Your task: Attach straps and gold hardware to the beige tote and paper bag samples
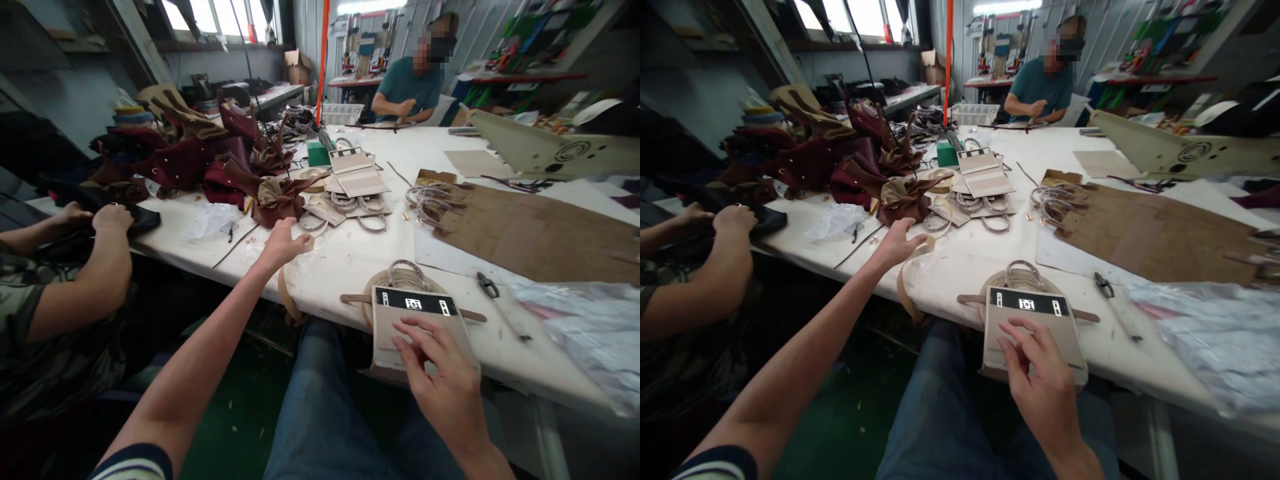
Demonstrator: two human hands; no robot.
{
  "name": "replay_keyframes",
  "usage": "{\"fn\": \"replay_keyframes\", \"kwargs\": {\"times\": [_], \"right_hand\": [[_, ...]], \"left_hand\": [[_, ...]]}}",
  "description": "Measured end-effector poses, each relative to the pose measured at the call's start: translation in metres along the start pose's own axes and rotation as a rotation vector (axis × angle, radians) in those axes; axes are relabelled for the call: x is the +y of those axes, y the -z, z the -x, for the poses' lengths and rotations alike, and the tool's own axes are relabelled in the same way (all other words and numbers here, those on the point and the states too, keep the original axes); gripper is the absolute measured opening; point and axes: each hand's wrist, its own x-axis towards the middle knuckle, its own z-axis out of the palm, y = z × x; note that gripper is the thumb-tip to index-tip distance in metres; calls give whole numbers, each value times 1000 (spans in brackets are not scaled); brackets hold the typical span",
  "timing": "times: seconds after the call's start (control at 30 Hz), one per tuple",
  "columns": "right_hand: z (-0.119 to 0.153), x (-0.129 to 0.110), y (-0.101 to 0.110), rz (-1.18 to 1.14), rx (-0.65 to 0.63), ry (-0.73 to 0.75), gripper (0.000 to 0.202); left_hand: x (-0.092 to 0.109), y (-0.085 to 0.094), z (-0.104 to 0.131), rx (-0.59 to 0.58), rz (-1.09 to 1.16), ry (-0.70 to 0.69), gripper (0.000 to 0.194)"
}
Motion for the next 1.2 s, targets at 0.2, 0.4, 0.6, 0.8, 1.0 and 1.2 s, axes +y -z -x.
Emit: {"fn": "replay_keyframes", "kwargs": {"times": [0.2,0.4,0.6,0.8,1.0,1.2], "right_hand": [[27,-29,-38,-220,-163,69,26],[47,-40,-81,-394,-382,133,29],[19,-51,-99,-376,-306,-5,29],[-123,-35,-142,-107,-39,-191,57],[-198,-27,-162,-159,-459,-209,24],[-170,-49,-163,-795,-265,-341,39]], "left_hand": [[-2,-15,15,-208,-47,207,71],[-37,-23,44,-227,-230,131,65],[-35,-20,46,-258,-76,75,26],[-25,-23,55,-342,128,-4,32],[-23,6,62,-587,438,50,42],[-13,11,59,-476,861,238,69]]}}
